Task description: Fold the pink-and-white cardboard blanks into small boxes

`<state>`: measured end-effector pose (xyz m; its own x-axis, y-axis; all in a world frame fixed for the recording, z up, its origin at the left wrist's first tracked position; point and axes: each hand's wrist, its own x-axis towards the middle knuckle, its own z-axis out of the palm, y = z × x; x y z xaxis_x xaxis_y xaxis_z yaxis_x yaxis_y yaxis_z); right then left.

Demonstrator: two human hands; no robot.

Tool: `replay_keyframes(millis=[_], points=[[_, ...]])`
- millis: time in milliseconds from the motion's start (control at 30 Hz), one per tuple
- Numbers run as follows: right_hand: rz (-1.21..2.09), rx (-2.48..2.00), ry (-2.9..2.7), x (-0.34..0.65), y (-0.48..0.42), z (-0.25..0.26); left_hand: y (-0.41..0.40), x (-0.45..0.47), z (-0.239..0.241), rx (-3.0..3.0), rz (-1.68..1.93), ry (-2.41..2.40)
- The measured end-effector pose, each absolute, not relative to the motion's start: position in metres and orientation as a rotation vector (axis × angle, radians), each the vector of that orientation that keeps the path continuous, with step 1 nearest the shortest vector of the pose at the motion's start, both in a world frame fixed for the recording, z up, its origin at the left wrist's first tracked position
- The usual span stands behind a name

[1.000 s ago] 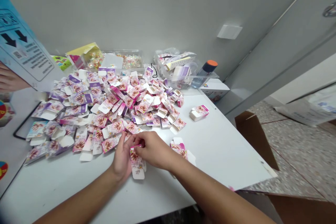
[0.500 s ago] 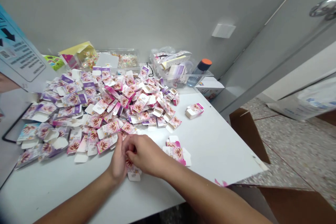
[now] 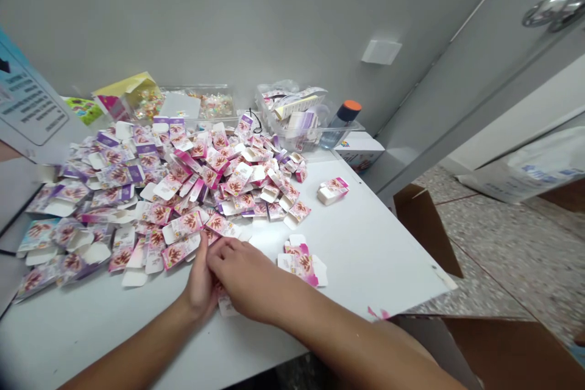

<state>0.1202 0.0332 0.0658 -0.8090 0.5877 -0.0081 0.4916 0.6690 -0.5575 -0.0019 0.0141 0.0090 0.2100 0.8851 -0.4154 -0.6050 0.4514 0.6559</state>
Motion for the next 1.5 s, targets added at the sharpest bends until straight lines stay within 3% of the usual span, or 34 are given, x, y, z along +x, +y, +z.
replay_keyframes(millis=[100, 233, 333, 467, 633, 833, 1067, 1500], points=[[1.111, -0.925, -2.568, 0.125, 0.04, 0.074, 0.014, -0.002, 0.013, 0.368, 1.111, 0.762], [1.398, -1.139, -1.952, 0.137, 0.06, 0.095, 0.016, -0.004, 0.012, 0.426, 1.078, 0.657], [1.159, -1.23, -1.731, 0.155, 0.073, 0.109, 0.016, -0.006, 0.006, 0.457, 0.984, 0.661], [0.705, -1.664, -2.322, 0.183, 0.078, 0.116, 0.017, -0.005, 0.001, 0.482, 0.94, 0.702], [0.692, -2.058, -2.795, 0.182, 0.075, 0.091, 0.018, -0.004, 0.001, 0.51, 0.916, 0.734], [0.684, -2.057, -2.801, 0.178, 0.09, 0.052, 0.019, -0.004, 0.002, 0.503, 0.919, 0.746], [0.622, -1.967, -2.711, 0.206, 0.101, 0.06, 0.019, -0.004, 0.001, 0.503, 0.921, 0.751], [0.998, -1.706, -2.7, 0.215, 0.109, 0.057, 0.018, -0.004, 0.003, 0.527, 0.914, 0.759]])
